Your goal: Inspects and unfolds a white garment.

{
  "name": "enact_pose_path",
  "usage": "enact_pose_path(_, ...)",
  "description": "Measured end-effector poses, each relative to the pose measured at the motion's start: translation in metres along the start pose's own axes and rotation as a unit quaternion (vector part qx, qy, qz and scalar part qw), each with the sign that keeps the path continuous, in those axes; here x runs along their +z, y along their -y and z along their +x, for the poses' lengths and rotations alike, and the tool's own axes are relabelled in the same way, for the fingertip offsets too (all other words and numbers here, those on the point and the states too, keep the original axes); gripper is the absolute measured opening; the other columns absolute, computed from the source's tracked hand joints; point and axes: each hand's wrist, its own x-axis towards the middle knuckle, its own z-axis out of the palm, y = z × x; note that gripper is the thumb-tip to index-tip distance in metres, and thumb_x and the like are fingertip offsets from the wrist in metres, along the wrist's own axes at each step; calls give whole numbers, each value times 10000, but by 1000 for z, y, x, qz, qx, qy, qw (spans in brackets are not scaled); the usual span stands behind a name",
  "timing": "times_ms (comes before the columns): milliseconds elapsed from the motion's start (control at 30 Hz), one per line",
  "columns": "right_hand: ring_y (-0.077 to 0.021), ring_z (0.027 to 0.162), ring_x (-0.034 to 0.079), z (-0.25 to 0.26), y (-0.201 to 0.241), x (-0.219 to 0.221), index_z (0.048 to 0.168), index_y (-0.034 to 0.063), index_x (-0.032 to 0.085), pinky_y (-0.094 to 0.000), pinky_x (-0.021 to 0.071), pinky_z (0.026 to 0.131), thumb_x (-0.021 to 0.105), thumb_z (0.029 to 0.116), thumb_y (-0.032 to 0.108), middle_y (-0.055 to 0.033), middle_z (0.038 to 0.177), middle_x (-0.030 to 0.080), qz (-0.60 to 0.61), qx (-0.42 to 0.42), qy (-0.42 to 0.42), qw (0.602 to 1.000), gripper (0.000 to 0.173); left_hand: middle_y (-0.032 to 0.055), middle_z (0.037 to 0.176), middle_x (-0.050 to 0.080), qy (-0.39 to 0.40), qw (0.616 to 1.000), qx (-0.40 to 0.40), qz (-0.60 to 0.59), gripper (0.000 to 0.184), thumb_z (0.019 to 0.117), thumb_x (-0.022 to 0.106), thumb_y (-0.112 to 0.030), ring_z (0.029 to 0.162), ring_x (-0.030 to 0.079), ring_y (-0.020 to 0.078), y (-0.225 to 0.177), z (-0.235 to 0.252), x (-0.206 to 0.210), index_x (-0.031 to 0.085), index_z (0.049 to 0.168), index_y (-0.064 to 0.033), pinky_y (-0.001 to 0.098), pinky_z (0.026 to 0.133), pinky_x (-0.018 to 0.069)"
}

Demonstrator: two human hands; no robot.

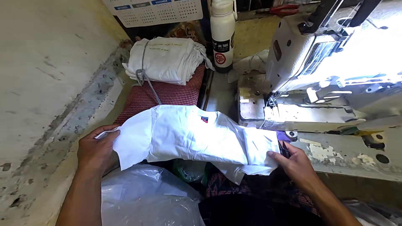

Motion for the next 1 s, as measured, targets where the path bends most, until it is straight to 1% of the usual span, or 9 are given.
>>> enact_pose_path(133, -59, 739, 714, 5, 1, 4, 1050, 109, 727, -225, 604, 658, 757, 870, 250, 25, 841, 746, -7, -2, 13, 1000, 231, -26, 898, 705, 9, 997, -25, -67, 152, 917, 633, -14, 748, 680, 68, 0, 0, 4, 671, 1042, -92, 270, 669, 598)
enact_pose_path(267, -52, 761, 716, 10, 2, 10, 1065, 127, 725, -238, 607, 683, 803, 834, 383, 36, 853, 746, -35, 5, -8, 999, 354, -17, 887, 695, 23, 991, -54, -120, 156, 942, 559, 14, 712, 685, 86, -4, -2, 10, 631, 1028, -95, 279, 647, 610)
enact_pose_path(467, -30, 746, 714, 9, 3, 12, 1080, 104, 729, -202, 603, 668, 753, 852, 252, 40, 852, 752, -29, -19, -12, 999, 273, 23, 858, 725, 28, 977, -91, -193, 149, 969, 495, 12, 715, 722, 140, -8, -2, 16, 596, 1025, -83, 330, 673, 636)
enact_pose_path(600, -13, 703, 691, 9, -2, 9, 1020, 120, 739, -185, 579, 624, 696, 891, 217, 57, 810, 736, -20, -49, 4, 999, 167, 43, 898, 732, 33, 971, -103, -211, 179, 983, 466, -8, 743, 727, 146, -7, 0, 16, 623, 1047, -65, 320, 695, 636)
enact_pose_path(667, -1, 710, 666, 9, -7, 4, 992, 128, 759, -172, 550, 629, 617, 913, 141, 70, 827, 731, 1, -93, 40, 995, 163, 44, 889, 733, 42, 965, -101, -239, 181, 992, 445, -38, 762, 727, 147, -3, 2, 16, 621, 984, -82, 318, 721, 629)
enact_pose_path(733, -26, 855, 687, 9, -13, -5, 1005, 146, 781, -191, 573, 759, 564, 939, 97, 52, 953, 752, 40, -157, 116, 980, 232, 41, 875, 725, 45, 943, -90, -318, 236, 1007, 386, -76, 805, 719, 152, 4, 4, 16, 591, 898, -118, 325, 771, 616)
enact_pose_path(800, -51, 983, 659, 9, -21, -16, 965, 206, 772, -209, 560, 849, 558, 957, 174, 53, 1030, 712, 18, -211, 159, 964, 217, 10, 866, 690, 7, 903, -99, -418, 283, 1036, 327, -115, 849, 693, 136, 12, 7, 15, 541, 856, -163, 315, 824, 585)
enact_pose_path(900, -32, 986, 618, 1, -30, -33, 853, 230, 755, -188, 539, 823, 556, 924, 222, 47, 1026, 665, -126, -245, 139, 951, 212, -31, 777, 639, -73, 853, -109, -505, 315, 1041, 251, -162, 768, 664, 100, 31, 10, 16, 502, 855, -202, 291, 734, 578)
enact_pose_path(1000, -101, 1053, 632, -12, -34, -48, 816, 216, 757, -280, 553, 882, 551, 902, 221, -8, 1103, 685, -249, -238, 126, 930, 223, -73, 668, 583, -98, 838, -110, -526, 453, 1074, 123, -277, 647, 615, 62, 53, 8, 14, 522, 867, -217, 269, 660, 557)
